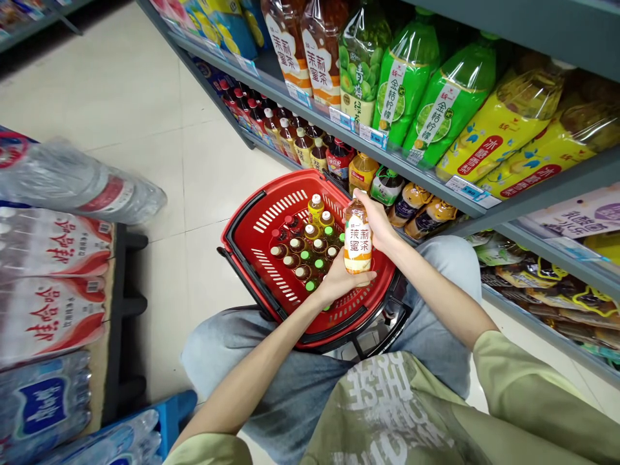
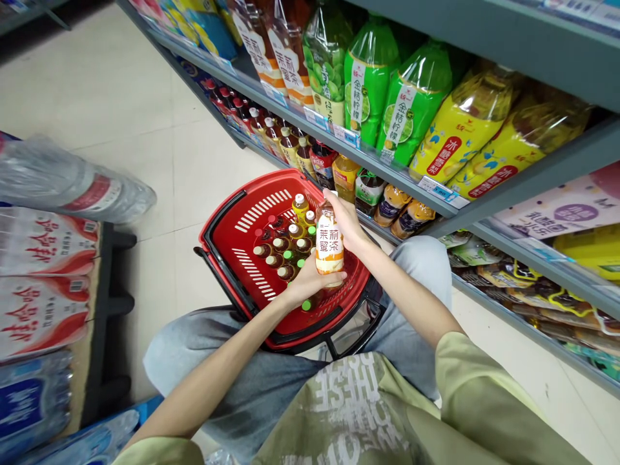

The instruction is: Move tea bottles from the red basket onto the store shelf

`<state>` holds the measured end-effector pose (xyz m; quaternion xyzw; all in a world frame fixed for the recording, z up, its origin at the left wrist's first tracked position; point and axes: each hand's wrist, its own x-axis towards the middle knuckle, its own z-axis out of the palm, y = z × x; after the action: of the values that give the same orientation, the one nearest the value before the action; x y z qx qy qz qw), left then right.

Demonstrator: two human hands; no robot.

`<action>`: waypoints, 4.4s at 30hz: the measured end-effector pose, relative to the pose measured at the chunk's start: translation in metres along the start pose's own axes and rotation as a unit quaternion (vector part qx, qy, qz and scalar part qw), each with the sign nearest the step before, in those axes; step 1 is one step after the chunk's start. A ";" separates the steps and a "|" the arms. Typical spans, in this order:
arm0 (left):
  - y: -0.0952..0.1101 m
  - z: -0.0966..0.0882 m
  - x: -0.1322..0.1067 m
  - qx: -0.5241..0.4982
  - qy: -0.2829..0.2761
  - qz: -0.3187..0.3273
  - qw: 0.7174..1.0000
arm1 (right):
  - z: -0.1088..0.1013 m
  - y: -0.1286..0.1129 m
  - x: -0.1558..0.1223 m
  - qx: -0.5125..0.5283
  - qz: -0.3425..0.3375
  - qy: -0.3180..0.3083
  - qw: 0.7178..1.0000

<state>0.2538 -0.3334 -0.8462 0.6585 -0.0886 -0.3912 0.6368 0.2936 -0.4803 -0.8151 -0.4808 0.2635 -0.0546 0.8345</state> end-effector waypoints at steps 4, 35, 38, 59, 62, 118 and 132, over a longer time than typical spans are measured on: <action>-0.001 0.000 0.000 0.000 -0.008 0.004 1.000 | 0.000 0.001 0.000 -0.004 -0.008 0.007 1.000; -0.007 -0.015 0.000 -0.032 -0.104 -0.010 0.994 | -0.005 -0.003 0.000 0.013 0.034 0.002 0.999; -0.002 -0.012 -0.001 -0.014 -0.107 0.000 0.994 | -0.003 -0.004 -0.002 0.009 0.030 0.008 0.999; -0.002 -0.006 -0.001 -0.093 -0.023 -0.040 0.995 | -0.003 0.003 0.000 0.002 0.011 0.025 1.000; -0.005 -0.006 -0.001 -0.110 -0.020 -0.038 0.993 | -0.002 0.004 0.001 0.006 0.009 0.027 1.000; -0.024 -0.009 0.010 -0.141 -0.025 -0.044 0.989 | -0.006 0.008 0.006 -0.007 0.013 0.012 1.000; -0.026 -0.016 0.009 -0.078 -0.058 -0.035 0.995 | -0.004 0.003 0.002 0.019 0.039 0.007 0.999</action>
<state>0.2600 -0.3227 -0.8752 0.5857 -0.0722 -0.4564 0.6659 0.2927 -0.4820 -0.8201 -0.4535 0.2868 -0.0308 0.8433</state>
